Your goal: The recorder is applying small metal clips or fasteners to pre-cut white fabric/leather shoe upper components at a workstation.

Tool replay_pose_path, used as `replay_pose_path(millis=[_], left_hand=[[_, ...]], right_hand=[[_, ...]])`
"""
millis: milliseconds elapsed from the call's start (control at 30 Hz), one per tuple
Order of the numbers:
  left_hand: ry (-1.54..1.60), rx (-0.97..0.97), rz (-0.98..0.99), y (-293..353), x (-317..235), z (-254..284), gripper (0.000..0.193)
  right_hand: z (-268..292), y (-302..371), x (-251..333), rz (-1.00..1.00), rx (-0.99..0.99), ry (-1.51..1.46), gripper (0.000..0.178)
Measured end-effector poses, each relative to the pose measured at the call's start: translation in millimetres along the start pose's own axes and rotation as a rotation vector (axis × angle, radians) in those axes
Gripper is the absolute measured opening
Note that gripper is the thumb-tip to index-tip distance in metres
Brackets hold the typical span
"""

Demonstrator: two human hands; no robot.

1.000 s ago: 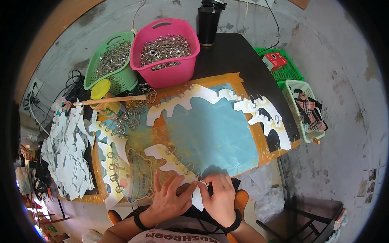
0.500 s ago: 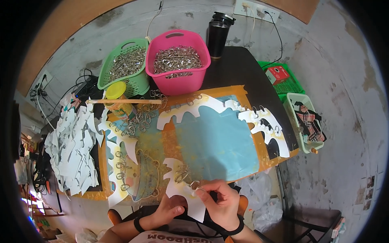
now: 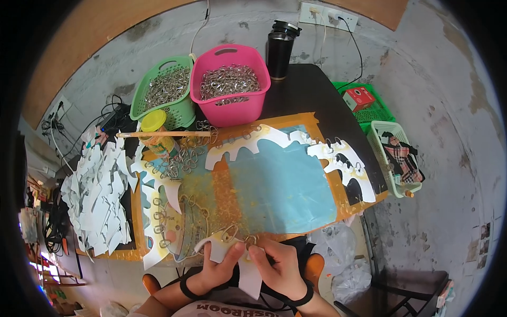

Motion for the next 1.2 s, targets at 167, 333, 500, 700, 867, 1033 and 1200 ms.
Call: replay_pose_path(millis=[167,333,500,700,867,1033,1200], left_hand=[[0.277,0.005,0.173,1.7,5.6,-5.6,0.007],[0.687,0.07,0.337,10.1,5.7,-9.2,0.014],[0.696,0.18,0.478,7.5,23.2,-9.1,0.023],[0.258,0.258,0.281,15.4,17.6,1.9,0.034],[0.084,0.4,-0.015,3.3,-8.4,-3.5,0.01],[0.022,0.403,0.027,4.9,6.7,2.0,0.009],[0.163,0.255,0.067,2.6,21.2,7.4,0.011]], right_hand=[[-7.2,2.4,-3.1,0.119,0.094,-0.18,0.025],[-15.1,7.1,-11.8,0.129,0.17,-0.37,0.033],[-14.4,6.7,-23.1,0.053,0.149,-0.31,0.034],[-4.0,0.2,-5.3,0.145,0.075,-0.087,0.024],[-8.9,2.7,-10.3,0.127,0.27,-0.23,0.017],[-19.3,1.5,-46.0,-0.019,0.246,-0.557,0.018],[-11.9,-12.2,-36.5,-0.079,0.279,-0.678,0.034]])
Point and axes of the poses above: each hand's wrist, its own y-axis away from the middle knuckle, its own z-axis out of the back of the hand, x = y × z, the point moved 6 cm from there along -y, towards the middle knuckle, and after that the axes turned 5 degrees about -z, right-handed, at the moved point
